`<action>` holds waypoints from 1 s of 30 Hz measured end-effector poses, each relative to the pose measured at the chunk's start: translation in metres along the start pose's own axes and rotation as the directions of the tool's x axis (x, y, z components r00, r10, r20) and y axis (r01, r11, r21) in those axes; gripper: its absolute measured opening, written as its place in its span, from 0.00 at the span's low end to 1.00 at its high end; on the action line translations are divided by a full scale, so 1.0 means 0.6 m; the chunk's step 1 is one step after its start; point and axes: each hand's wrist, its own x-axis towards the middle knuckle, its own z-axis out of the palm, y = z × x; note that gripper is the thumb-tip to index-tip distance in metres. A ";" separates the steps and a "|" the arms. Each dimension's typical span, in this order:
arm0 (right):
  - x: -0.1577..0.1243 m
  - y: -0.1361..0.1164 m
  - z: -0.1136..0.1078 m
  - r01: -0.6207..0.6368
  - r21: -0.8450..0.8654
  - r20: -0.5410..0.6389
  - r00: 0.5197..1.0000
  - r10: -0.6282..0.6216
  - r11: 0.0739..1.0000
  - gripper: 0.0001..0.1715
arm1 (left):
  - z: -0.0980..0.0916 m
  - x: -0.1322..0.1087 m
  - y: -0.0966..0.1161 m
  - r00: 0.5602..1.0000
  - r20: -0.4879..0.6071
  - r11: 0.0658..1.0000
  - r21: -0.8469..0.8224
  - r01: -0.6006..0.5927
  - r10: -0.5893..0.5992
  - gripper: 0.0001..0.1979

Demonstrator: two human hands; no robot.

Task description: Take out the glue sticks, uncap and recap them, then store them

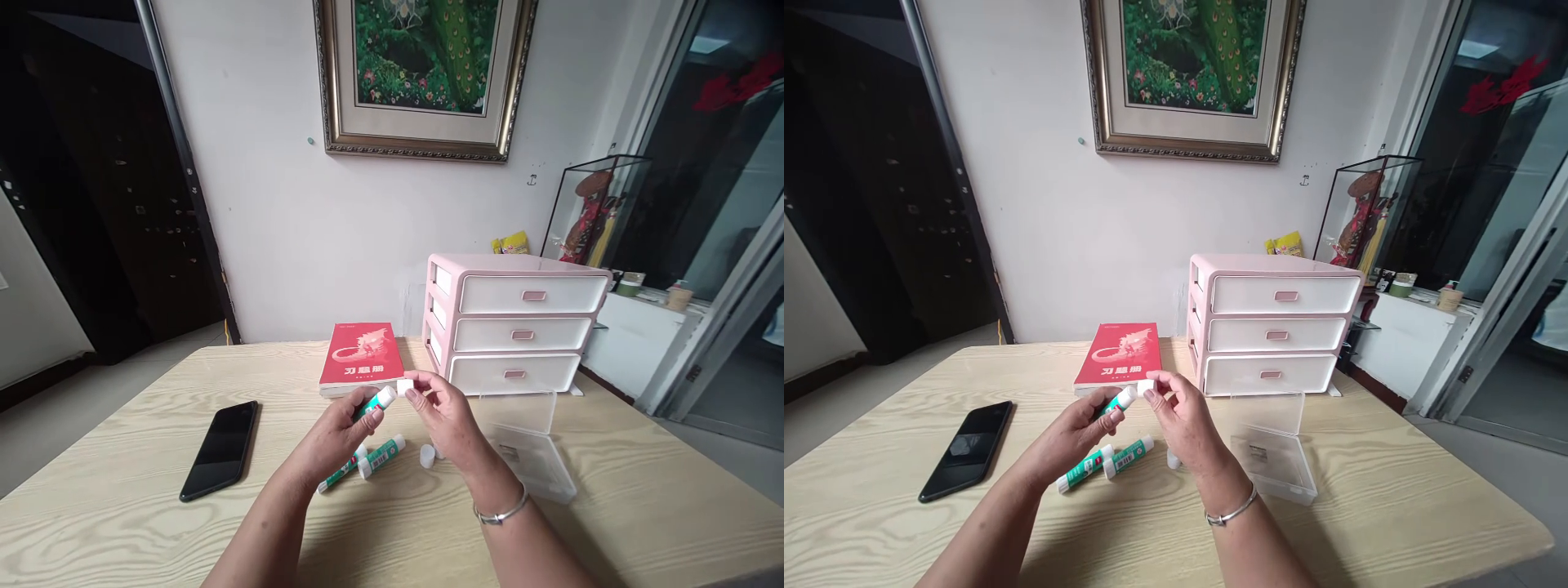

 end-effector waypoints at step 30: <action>-0.015 0.018 0.022 -0.425 0.023 0.087 0.903 0.422 0.905 0.20 | 0.038 0.005 -0.002 0.994 -0.045 0.897 0.436 -0.074 0.103 0.14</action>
